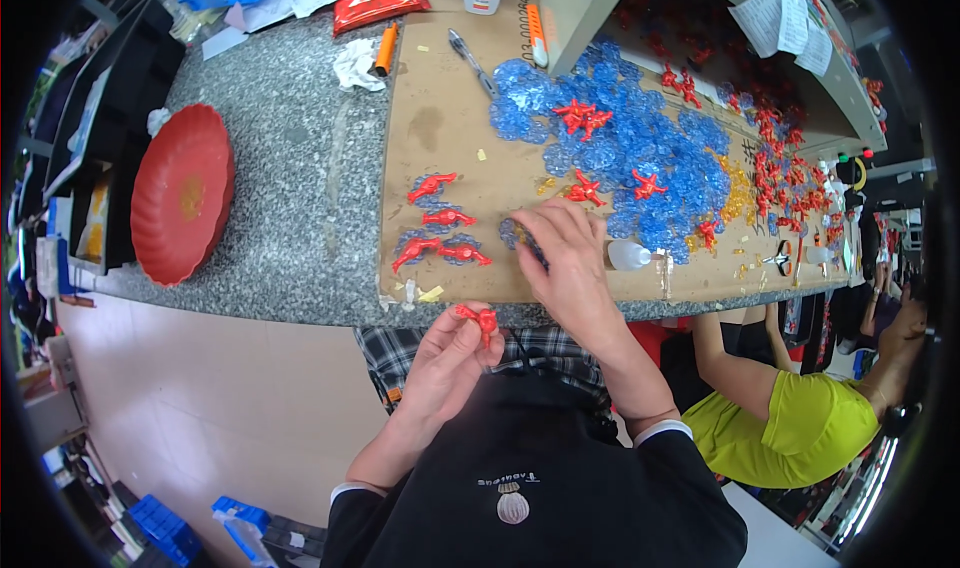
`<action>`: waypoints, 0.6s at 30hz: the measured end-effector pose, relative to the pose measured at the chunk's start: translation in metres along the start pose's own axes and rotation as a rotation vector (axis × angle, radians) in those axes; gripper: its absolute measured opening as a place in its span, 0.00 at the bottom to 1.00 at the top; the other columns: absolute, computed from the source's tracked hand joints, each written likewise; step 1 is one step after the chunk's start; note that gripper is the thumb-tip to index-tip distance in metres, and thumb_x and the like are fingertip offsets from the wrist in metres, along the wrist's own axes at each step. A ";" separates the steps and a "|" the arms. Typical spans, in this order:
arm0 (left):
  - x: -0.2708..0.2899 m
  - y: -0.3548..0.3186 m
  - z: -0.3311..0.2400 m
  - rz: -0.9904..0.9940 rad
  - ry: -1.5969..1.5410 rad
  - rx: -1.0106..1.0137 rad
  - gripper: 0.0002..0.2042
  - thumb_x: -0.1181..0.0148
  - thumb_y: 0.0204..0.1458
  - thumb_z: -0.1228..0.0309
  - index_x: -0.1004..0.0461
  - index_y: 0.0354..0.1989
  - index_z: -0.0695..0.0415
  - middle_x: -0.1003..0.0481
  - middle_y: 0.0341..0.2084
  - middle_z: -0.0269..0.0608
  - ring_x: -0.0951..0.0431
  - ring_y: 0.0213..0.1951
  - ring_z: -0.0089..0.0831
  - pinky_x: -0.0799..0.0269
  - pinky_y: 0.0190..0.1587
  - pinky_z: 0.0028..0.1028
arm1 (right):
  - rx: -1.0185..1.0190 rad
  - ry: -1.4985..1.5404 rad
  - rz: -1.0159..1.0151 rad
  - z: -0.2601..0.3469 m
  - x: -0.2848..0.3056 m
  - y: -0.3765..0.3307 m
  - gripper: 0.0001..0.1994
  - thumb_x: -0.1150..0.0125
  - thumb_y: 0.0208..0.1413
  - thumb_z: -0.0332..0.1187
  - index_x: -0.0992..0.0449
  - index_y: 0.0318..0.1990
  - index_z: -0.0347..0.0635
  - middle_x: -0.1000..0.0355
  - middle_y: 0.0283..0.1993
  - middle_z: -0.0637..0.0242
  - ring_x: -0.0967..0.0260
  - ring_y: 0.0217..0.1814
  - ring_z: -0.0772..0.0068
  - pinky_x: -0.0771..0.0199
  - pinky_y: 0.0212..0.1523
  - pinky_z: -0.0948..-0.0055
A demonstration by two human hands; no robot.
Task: The person applies glue from a bottle to small plastic star-shaped pieces, then joins them together by hand to form larger assemblies.
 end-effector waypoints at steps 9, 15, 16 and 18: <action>-0.022 0.013 0.008 0.064 0.065 -0.021 0.12 0.49 0.58 0.70 0.33 0.48 0.59 0.29 0.37 0.37 0.30 0.34 0.25 0.37 0.36 0.23 | -0.337 0.713 0.322 -0.010 0.012 -0.049 0.16 0.40 0.45 0.19 0.25 0.45 0.36 0.35 0.56 0.57 0.31 0.41 0.78 0.29 0.34 0.81; -0.035 0.019 0.025 0.178 0.061 0.036 0.12 0.49 0.58 0.69 0.33 0.48 0.58 0.29 0.36 0.37 0.31 0.34 0.23 0.37 0.36 0.22 | -0.150 0.874 0.168 -0.024 0.026 -0.064 0.21 0.37 0.41 0.16 0.25 0.47 0.37 0.31 0.48 0.59 0.30 0.31 0.78 0.29 0.34 0.80; -0.036 0.021 0.025 0.189 0.073 0.018 0.12 0.47 0.57 0.70 0.33 0.48 0.59 0.29 0.37 0.37 0.30 0.35 0.23 0.36 0.38 0.22 | -0.105 0.849 0.081 -0.026 0.035 -0.066 0.19 0.36 0.41 0.17 0.24 0.45 0.36 0.29 0.45 0.61 0.30 0.32 0.78 0.29 0.34 0.80; -0.034 0.022 0.030 0.195 0.091 0.001 0.12 0.46 0.56 0.71 0.33 0.48 0.59 0.28 0.37 0.38 0.30 0.36 0.23 0.35 0.39 0.22 | -0.107 0.869 0.075 -0.029 0.038 -0.072 0.18 0.35 0.39 0.18 0.23 0.43 0.35 0.29 0.40 0.61 0.30 0.35 0.77 0.29 0.34 0.80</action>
Point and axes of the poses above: each hand's wrist, its own y-axis towards the middle knuckle, its own x-axis out of the back of the hand, z = x × y, the point moved 9 cm from there along y, towards the middle knuckle
